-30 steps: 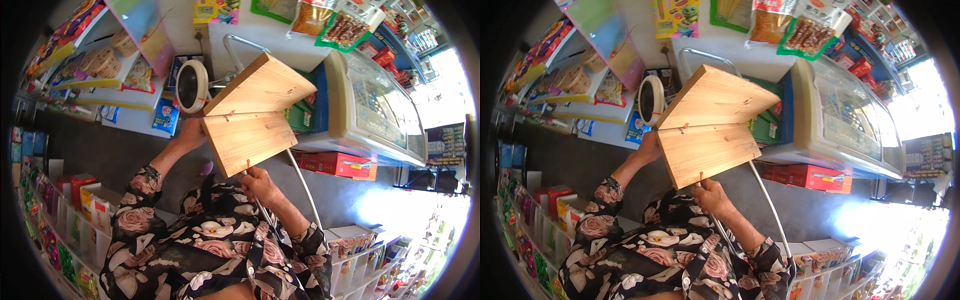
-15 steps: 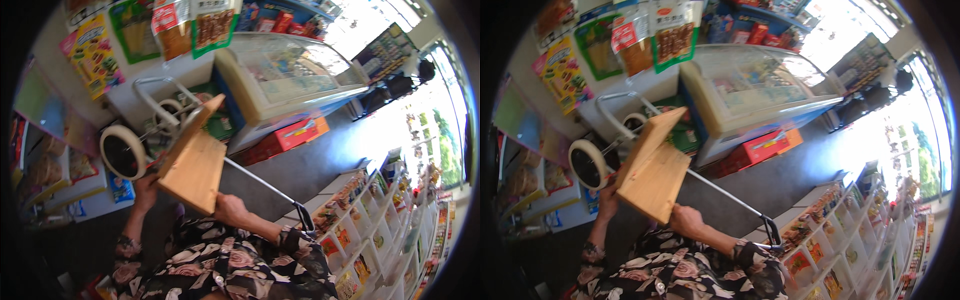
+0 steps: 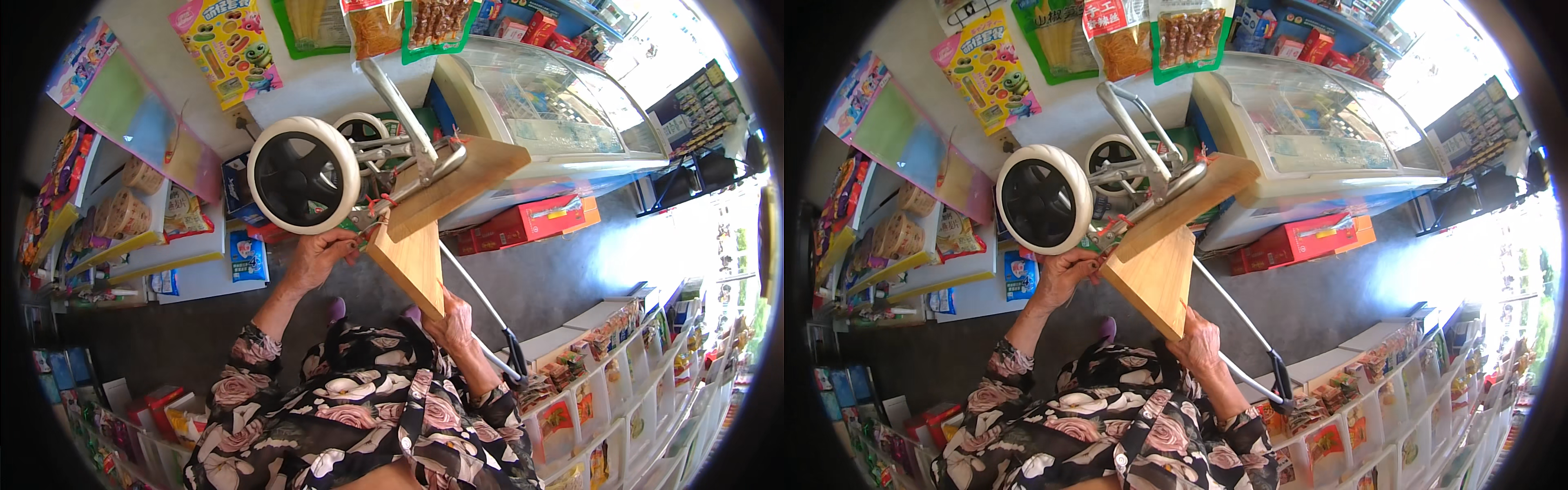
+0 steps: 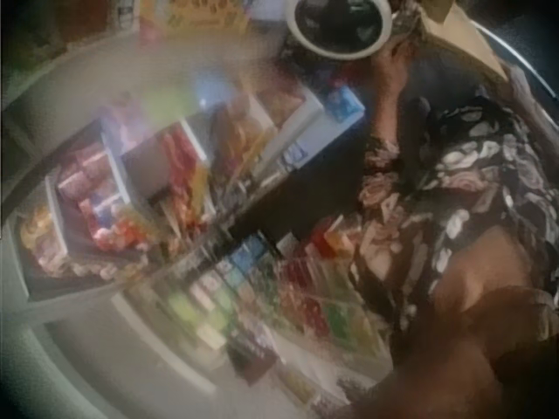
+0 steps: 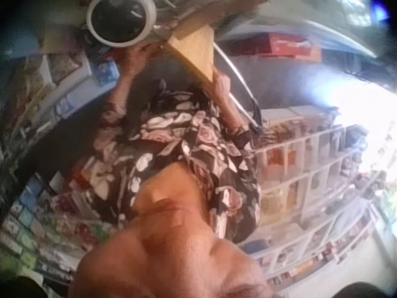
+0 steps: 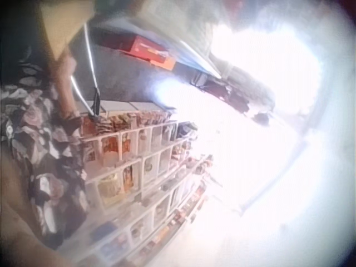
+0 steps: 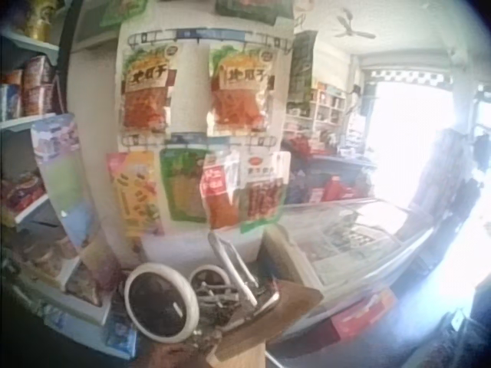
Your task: The person assembles a small wooden box by attaching two hinged panels to a metal frame with wheels. They align the panels, insert red fasteners, and tighten them by hand, then place the assembled unit on the floor.
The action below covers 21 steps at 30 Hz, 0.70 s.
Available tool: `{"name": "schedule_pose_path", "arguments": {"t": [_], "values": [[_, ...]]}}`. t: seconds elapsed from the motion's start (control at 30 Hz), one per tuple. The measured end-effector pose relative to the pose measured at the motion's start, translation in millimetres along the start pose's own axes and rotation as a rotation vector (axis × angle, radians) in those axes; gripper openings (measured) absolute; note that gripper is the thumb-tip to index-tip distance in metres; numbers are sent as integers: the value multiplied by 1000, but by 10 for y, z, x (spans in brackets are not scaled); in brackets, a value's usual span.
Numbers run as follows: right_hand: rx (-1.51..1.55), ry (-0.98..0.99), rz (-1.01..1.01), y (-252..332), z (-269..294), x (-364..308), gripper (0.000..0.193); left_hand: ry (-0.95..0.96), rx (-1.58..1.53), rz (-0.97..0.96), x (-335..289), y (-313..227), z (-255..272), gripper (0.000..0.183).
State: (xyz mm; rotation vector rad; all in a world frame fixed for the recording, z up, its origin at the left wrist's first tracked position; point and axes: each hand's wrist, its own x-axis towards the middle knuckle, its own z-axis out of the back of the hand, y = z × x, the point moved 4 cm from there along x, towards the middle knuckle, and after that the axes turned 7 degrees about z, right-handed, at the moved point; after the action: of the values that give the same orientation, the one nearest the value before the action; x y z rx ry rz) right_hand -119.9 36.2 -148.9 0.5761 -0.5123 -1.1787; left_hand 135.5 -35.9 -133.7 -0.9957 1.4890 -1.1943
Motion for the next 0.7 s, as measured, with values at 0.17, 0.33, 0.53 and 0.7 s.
{"name": "schedule_pose_path", "arguments": {"t": [0.17, 0.33, 0.53, 0.7], "values": [[-1, -108, -35, -184, -116, -172, 54, 252, -172, 122, 67, -68, -132, 12], [1, -167, -26, -238, -210, -261, 49, 397, -62, 154, 133, -281, -198, 14], [119, -289, -135, -122, -171, -307, 20, 557, -23, 71, 226, -508, -404, 19], [141, -531, 14, 5, -149, -388, 9, 659, 21, 143, 256, -662, -561, 20]]}}
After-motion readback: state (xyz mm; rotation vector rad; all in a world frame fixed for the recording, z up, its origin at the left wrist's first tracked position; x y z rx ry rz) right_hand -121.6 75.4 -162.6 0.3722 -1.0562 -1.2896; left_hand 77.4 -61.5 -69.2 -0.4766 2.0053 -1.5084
